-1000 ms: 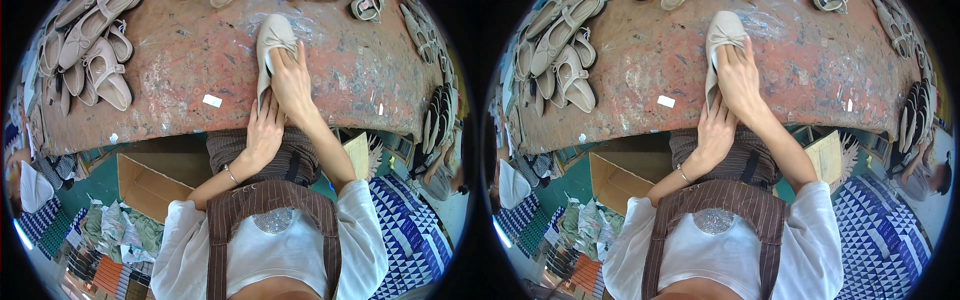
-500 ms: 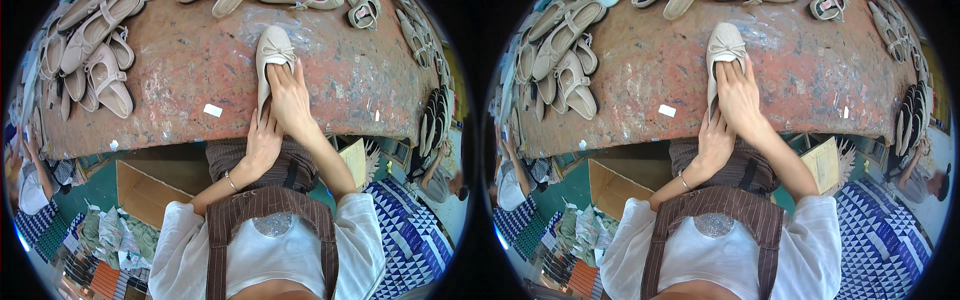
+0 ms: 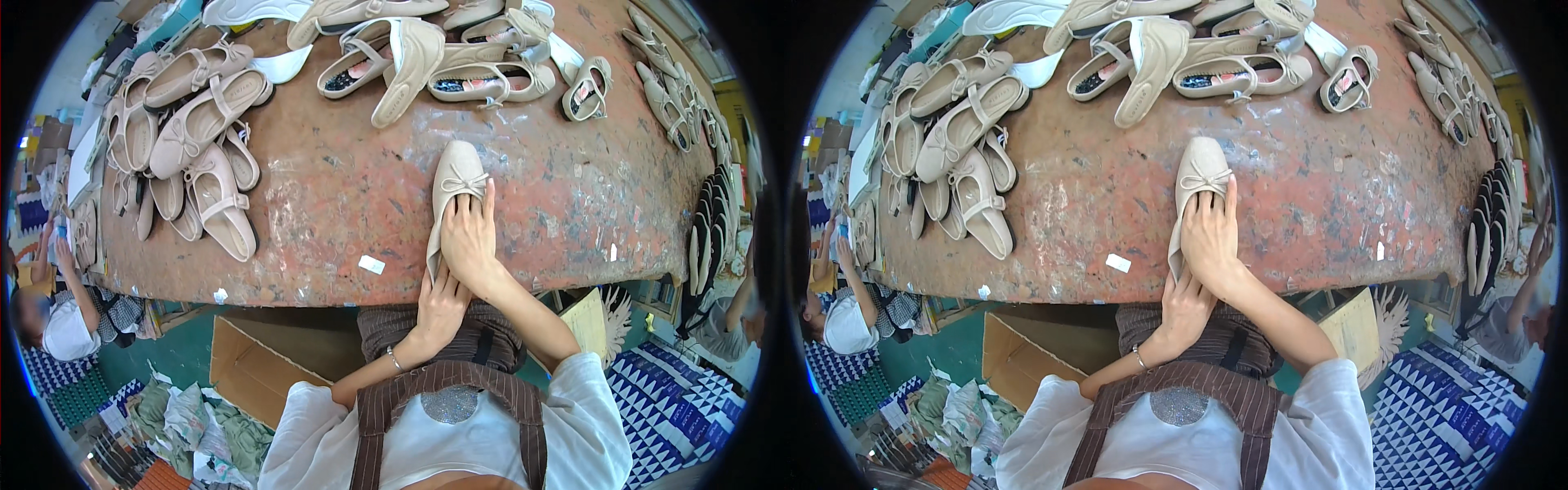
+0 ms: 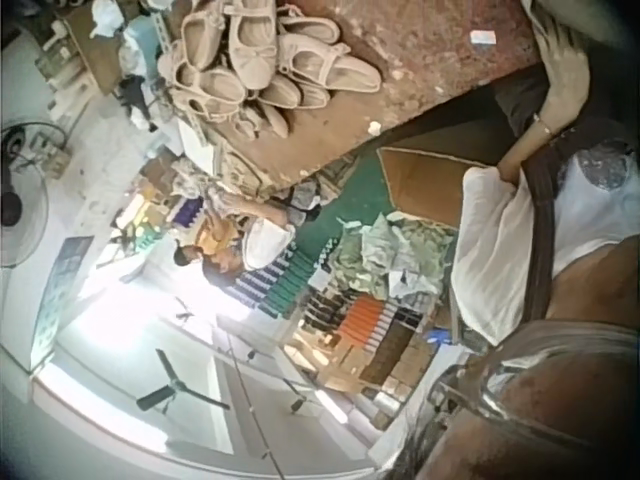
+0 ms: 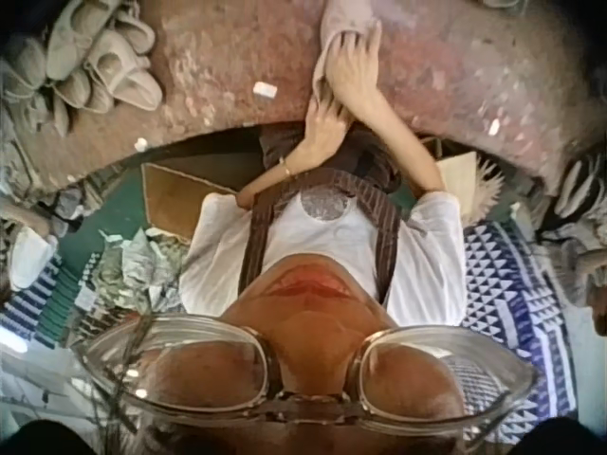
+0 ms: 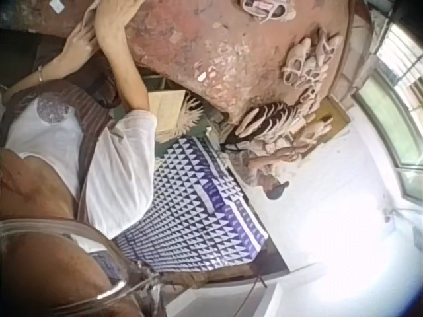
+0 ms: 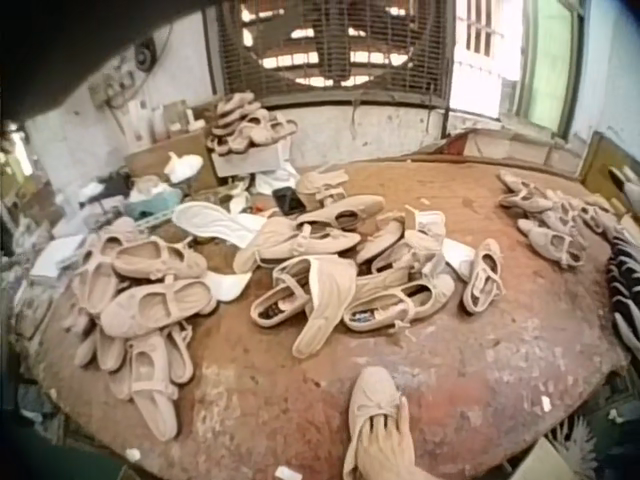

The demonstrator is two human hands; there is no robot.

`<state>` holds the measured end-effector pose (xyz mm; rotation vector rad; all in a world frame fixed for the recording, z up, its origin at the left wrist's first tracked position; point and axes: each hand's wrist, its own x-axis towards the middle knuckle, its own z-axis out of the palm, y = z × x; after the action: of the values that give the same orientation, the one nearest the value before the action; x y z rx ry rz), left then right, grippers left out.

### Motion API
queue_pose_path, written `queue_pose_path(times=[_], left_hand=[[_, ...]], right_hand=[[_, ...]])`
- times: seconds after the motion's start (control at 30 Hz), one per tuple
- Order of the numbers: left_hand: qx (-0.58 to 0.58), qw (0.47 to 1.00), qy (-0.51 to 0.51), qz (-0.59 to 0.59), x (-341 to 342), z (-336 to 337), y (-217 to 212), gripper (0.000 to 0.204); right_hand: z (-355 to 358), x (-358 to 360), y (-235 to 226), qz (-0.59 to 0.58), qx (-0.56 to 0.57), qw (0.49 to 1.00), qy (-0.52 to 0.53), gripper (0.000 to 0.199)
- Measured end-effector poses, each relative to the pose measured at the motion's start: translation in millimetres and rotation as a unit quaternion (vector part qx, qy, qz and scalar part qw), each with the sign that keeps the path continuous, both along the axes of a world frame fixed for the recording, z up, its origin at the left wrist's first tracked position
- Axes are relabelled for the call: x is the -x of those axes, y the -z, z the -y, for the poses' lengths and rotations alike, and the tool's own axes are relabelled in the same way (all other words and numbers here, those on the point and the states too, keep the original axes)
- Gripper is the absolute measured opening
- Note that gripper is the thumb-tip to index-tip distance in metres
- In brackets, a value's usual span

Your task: The person inserts insoles and padding into shoes by hand, organizes them on the workbench, and stacks shoe insoles together. The person then picks up and carries cardboard boxes across the room.

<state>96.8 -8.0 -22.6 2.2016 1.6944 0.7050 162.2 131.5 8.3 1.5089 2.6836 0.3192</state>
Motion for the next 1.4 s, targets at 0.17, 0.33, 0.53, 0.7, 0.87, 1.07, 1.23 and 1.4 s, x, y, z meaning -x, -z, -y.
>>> queue_pose_path(times=[0.17, 0.33, 0.53, 0.7, 0.87, 1.07, 1.23, 1.4], left_hand=[[-0.019, 1.0, -0.012, 0.017, -3.3, -6.6, -5.7, 0.046], [-0.024, 0.99, 0.019, 0.136, 38.4, -12.9, -26.4, 0.036], [-0.119, 0.971, -0.176, 0.11, 247.3, -9.6, -110.9, 0.036], [-0.24, 0.912, -0.308, -0.126, 409.1, -107.8, -211.8, 0.041], [-0.311, 0.882, -0.275, -0.222, 339.6, -170.2, -188.2, 0.048], [0.056, 0.906, 0.114, 0.404, 107.5, -175.9, -116.5, 0.09], [0.156, 0.893, 0.066, 0.417, 30.3, -129.6, -125.0, 0.049], [0.143, 0.938, -0.016, 0.316, 27.3, -111.4, -140.1, 0.038]], right_hand=[[-18.9, 5.6, 9.9, 0.027, 0.204, 0.978, 0.036, 0.025], [-35.4, -18.0, -49.9, -0.182, 0.268, 0.939, -0.114, 0.022], [-130.8, -22.7, -81.4, -0.369, 0.062, 0.915, -0.152, 0.043], [-202.8, 31.4, -42.5, -0.174, -0.14, 0.938, -0.264, 0.054], [-209.1, 4.6, -68.6, -0.282, -0.101, 0.891, -0.343, 0.046], [-105.1, -30.0, -99.1, -0.467, -0.083, 0.856, -0.205, 0.06], [-27.8, -56.8, -96.9, -0.564, 0.052, 0.823, -0.054, 0.06], [4.4, -63.9, -80.2, -0.634, 0.189, 0.748, -0.058, 0.055]])
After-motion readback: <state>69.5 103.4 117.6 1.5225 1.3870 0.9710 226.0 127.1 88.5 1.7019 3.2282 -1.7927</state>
